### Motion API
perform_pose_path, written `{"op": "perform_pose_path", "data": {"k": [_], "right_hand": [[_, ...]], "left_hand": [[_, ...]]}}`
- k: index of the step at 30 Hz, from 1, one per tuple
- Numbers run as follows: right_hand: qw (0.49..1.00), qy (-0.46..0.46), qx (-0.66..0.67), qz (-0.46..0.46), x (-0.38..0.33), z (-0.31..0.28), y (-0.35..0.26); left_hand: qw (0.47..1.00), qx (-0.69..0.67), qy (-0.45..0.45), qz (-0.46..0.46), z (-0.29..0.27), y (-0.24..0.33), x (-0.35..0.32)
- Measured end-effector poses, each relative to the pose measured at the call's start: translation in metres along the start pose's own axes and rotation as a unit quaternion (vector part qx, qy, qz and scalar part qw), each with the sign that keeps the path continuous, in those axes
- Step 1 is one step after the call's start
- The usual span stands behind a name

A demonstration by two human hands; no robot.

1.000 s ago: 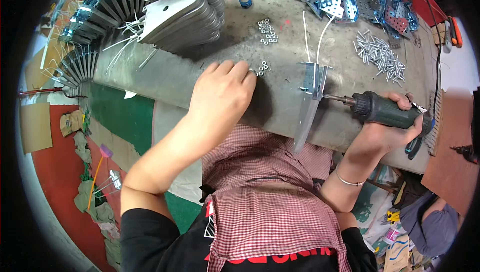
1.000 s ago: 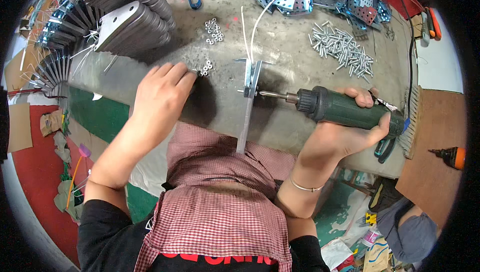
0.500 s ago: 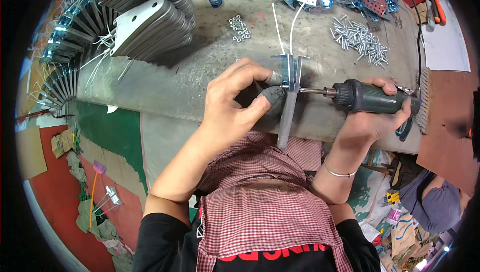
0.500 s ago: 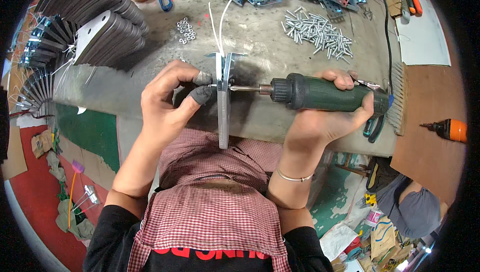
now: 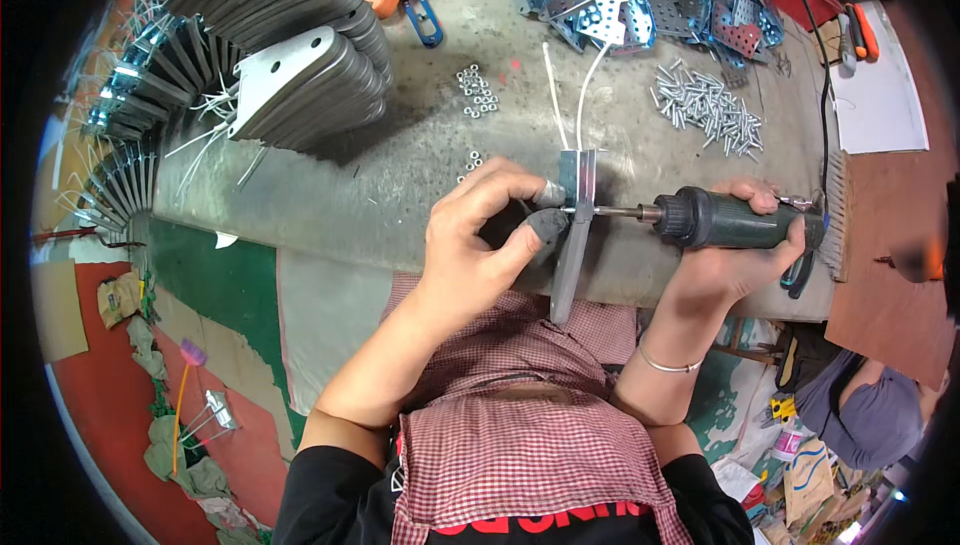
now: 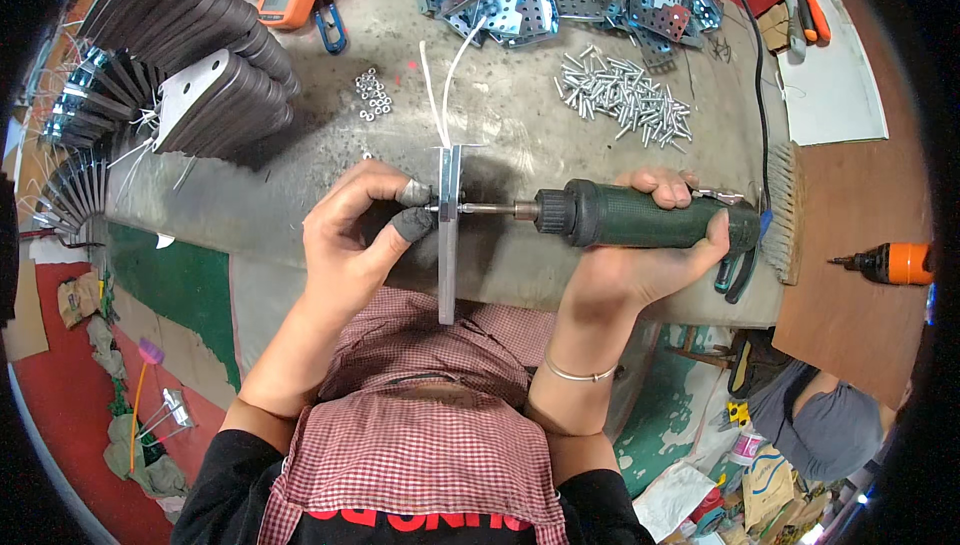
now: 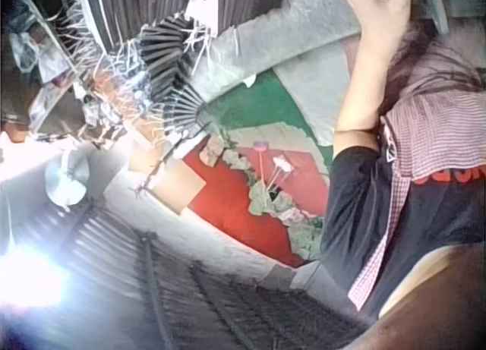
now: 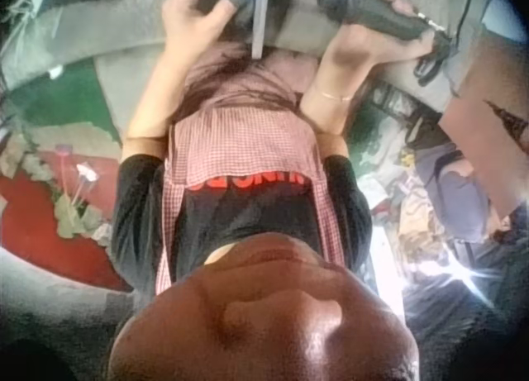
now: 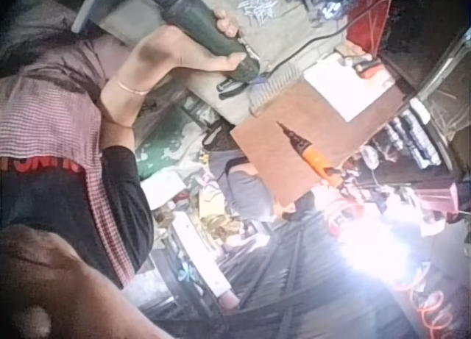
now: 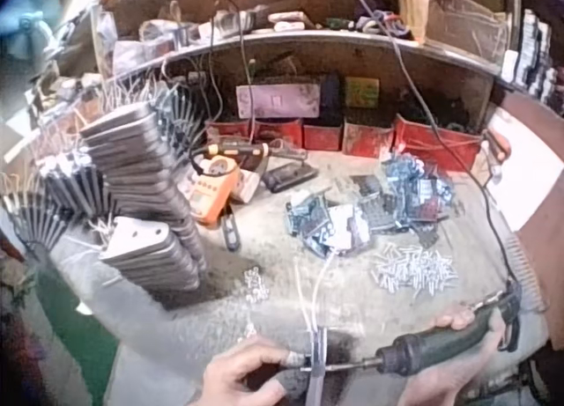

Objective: The person assembles metal brackets and metal plates by inserting screws and washers into them, then tightening the fasteners with an electric screwdriver.

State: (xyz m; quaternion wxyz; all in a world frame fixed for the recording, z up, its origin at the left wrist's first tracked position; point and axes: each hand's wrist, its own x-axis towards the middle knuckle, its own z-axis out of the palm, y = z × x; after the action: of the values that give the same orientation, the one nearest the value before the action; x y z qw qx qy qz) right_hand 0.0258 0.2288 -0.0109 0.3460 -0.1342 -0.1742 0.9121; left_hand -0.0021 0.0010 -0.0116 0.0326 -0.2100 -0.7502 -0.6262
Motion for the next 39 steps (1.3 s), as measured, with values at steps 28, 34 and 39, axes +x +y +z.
{"op": "perform_pose_path", "data": {"k": [28,34,39], "right_hand": [[0.998,0.049,-0.017,-0.025,-0.004,0.005,0.004],[0.993,0.068,-0.074,-0.054,-0.004,0.010,0.005],[0.986,0.088,-0.125,-0.071,-0.006,0.014,0.012]], "left_hand": [[0.991,0.058,-0.050,-0.108,0.004,0.027,-0.007],[0.965,-0.080,-0.078,-0.237,0.002,0.024,-0.004],[0.960,-0.131,-0.084,-0.234,-0.002,0.018,-0.005]]}}
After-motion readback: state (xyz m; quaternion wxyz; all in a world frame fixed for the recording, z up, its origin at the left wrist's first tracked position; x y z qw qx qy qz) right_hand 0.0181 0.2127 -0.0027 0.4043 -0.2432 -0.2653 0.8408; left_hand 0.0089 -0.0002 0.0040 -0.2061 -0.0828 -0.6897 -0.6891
